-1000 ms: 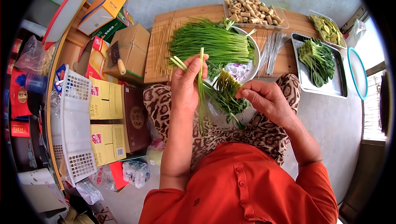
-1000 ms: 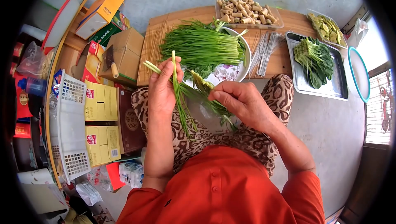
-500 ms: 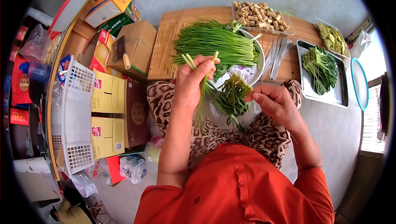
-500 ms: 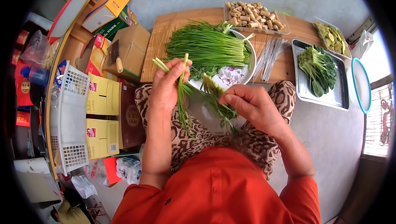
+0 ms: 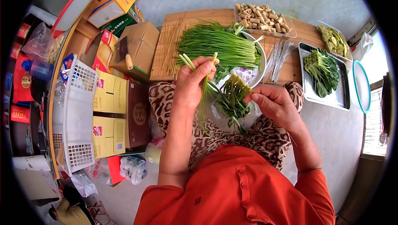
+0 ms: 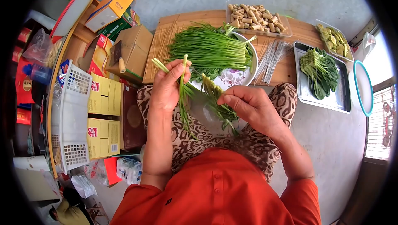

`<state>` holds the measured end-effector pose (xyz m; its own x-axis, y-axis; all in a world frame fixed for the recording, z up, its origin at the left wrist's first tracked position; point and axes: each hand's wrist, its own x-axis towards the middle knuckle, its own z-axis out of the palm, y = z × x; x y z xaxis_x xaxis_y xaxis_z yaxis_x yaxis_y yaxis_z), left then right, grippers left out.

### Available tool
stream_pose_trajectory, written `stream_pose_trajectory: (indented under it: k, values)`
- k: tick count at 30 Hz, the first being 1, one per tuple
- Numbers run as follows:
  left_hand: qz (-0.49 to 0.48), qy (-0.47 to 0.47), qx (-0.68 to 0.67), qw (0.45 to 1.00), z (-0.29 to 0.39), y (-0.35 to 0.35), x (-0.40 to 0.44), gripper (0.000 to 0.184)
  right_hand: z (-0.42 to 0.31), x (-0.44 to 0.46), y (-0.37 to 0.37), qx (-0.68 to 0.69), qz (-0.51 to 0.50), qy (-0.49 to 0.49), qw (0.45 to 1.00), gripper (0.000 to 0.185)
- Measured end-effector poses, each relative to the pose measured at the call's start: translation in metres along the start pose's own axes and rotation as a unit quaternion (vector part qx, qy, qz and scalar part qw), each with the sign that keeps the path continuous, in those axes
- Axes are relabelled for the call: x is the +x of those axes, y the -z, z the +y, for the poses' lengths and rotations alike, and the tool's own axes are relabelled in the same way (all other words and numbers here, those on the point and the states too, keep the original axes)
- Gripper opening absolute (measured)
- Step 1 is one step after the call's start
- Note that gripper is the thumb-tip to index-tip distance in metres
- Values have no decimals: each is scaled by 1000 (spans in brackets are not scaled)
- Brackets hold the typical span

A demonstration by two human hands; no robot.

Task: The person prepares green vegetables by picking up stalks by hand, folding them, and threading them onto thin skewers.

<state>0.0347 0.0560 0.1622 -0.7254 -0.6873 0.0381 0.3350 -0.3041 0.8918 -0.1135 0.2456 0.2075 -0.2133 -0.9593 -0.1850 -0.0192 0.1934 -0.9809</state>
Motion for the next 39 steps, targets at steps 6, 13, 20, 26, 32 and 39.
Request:
stream_pose_trajectory:
  k: [6,13,20,26,32,39]
  values:
    - [-3,5,-26,1000,1,-1,0,23,-5,-1,-1,-3,9,0,1000,21]
    - [-7,-10,-56,998,-4,-2,3,22,-3,-1,-3,5,29,10,1000,19]
    - [3,-24,-50,998,-6,-3,4,22,-4,2,-2,33,19,1,999,21]
    - [24,-36,-19,999,-5,-5,4,20,-7,-2,-1,0,21,-10,1000,22]
    - [-3,5,-39,999,1,-9,2,19,-6,-1,3,13,14,5,1000,23]
    - [-39,28,11,999,-2,-8,3,18,-2,3,6,38,0,-26,999,22]
